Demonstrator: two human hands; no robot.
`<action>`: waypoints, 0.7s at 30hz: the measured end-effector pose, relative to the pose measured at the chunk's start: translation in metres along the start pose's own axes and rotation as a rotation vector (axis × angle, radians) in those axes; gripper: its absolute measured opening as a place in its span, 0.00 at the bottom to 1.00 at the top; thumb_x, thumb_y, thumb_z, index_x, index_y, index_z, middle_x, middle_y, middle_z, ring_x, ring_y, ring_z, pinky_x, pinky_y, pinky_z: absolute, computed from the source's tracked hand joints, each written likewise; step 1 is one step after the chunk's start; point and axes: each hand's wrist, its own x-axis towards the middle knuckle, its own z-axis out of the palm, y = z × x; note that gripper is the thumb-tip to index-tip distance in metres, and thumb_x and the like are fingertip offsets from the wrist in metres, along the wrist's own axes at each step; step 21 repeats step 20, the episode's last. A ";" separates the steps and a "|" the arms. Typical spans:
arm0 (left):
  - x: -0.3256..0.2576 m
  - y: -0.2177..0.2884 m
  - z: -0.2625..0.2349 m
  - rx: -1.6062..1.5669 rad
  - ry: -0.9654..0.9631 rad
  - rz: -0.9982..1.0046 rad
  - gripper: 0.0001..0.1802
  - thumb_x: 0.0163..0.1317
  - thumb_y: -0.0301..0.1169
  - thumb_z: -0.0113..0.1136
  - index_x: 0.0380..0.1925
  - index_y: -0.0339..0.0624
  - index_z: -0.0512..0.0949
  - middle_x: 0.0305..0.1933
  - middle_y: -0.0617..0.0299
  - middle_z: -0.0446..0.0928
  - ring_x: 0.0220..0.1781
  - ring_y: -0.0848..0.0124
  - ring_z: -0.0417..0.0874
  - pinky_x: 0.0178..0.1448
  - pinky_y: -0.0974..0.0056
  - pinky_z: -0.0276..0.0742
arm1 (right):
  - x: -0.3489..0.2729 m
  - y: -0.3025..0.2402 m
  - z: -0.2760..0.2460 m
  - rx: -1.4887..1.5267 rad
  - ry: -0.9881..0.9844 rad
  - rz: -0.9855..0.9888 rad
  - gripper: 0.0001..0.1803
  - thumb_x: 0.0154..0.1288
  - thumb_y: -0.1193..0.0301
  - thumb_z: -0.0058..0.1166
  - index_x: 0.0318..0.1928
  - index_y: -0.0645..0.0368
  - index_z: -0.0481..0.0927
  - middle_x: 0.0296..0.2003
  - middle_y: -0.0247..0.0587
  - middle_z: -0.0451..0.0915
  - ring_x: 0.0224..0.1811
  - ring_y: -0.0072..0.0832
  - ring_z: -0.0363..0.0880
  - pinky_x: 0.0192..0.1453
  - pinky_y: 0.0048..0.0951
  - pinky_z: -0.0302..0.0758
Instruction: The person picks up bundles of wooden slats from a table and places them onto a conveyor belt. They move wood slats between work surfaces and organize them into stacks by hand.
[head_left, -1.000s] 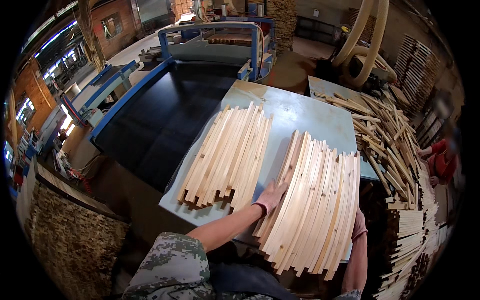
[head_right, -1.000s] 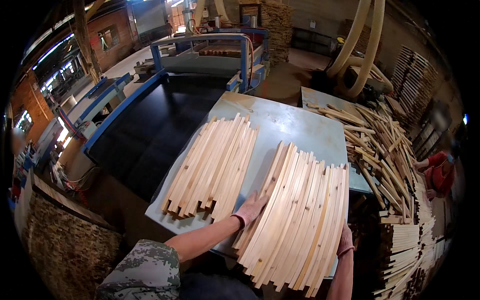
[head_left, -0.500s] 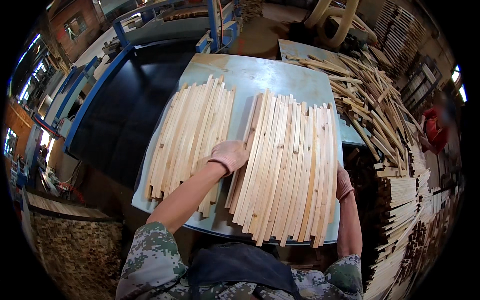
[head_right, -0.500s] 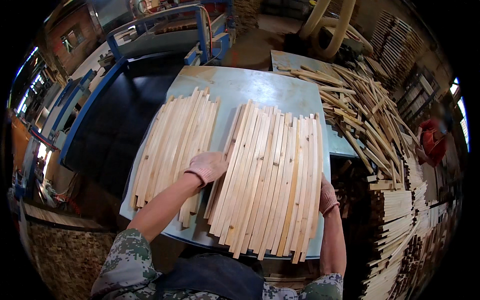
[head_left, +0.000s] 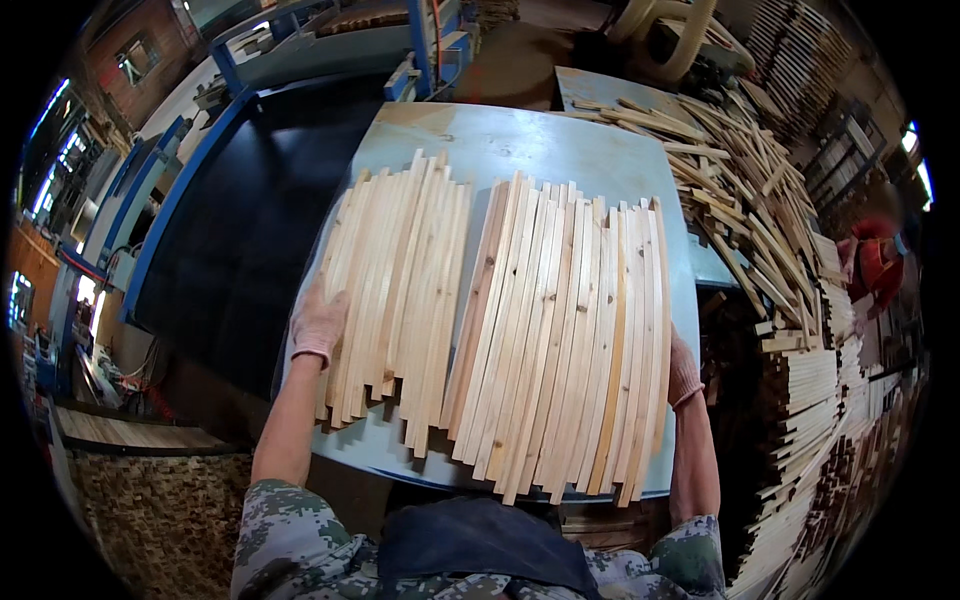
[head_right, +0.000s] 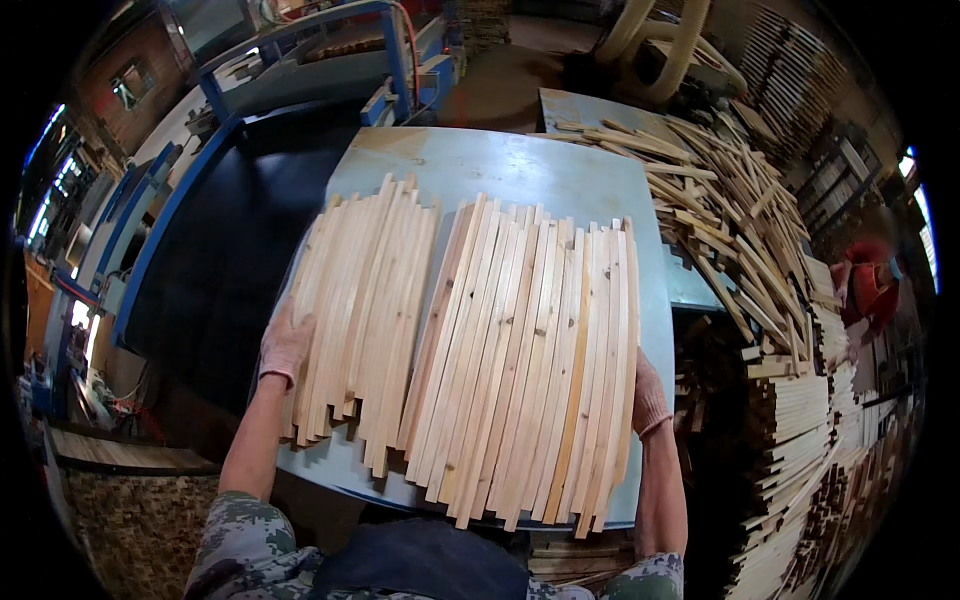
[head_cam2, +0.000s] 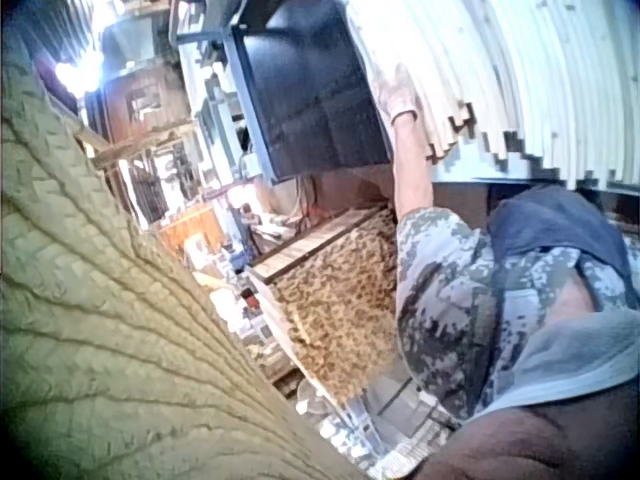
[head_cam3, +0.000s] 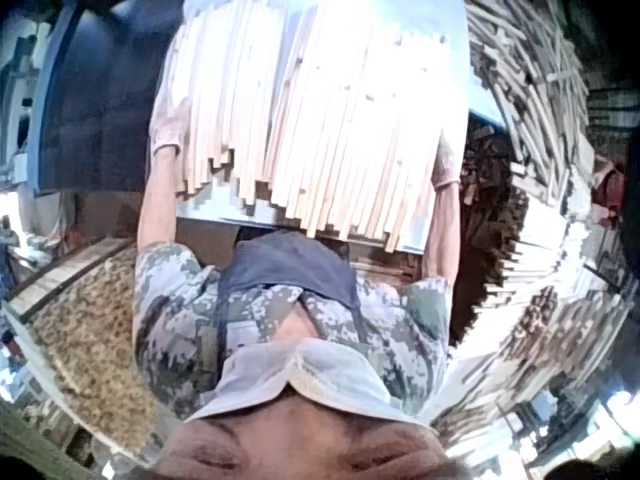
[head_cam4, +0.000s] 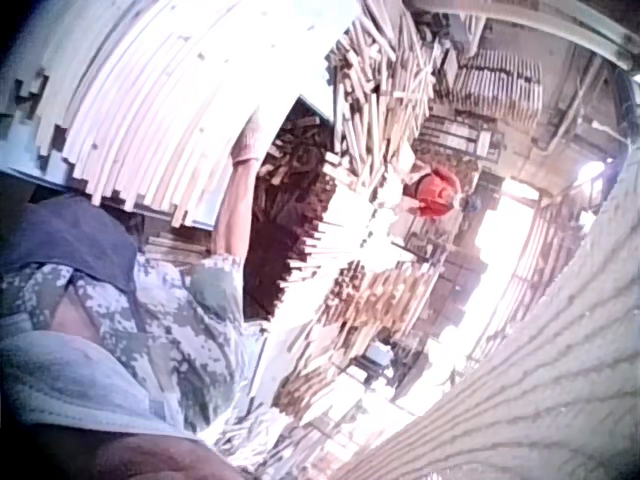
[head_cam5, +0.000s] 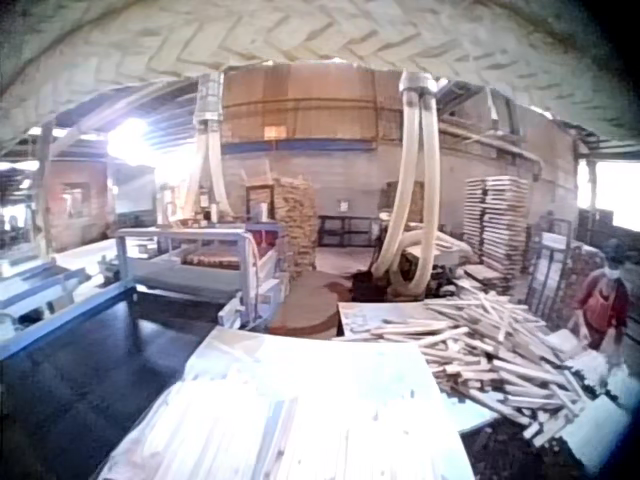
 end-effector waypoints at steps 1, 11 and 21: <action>0.001 0.003 0.003 0.004 0.013 0.006 0.41 0.65 0.54 0.62 0.74 0.45 0.70 0.69 0.38 0.76 0.71 0.43 0.75 0.76 0.47 0.69 | -0.003 -0.002 0.011 -0.090 0.011 -0.048 0.26 0.84 0.58 0.47 0.71 0.61 0.73 0.57 0.40 0.84 0.54 0.25 0.85 0.56 0.29 0.84; 0.052 -0.067 -0.031 0.104 -0.006 -0.136 0.42 0.64 0.59 0.58 0.76 0.56 0.69 0.62 0.39 0.79 0.66 0.44 0.79 0.71 0.45 0.72 | 0.035 0.038 0.105 0.007 -0.209 -0.040 0.25 0.85 0.59 0.41 0.69 0.63 0.72 0.56 0.44 0.84 0.53 0.28 0.86 0.55 0.32 0.87; 0.146 -0.229 -0.112 0.181 -0.001 -0.146 0.48 0.63 0.64 0.57 0.78 0.51 0.65 0.68 0.42 0.75 0.70 0.46 0.75 0.76 0.46 0.68 | 0.034 0.056 0.325 0.172 -0.179 0.060 0.29 0.83 0.53 0.45 0.72 0.60 0.70 0.59 0.44 0.83 0.54 0.33 0.87 0.56 0.34 0.87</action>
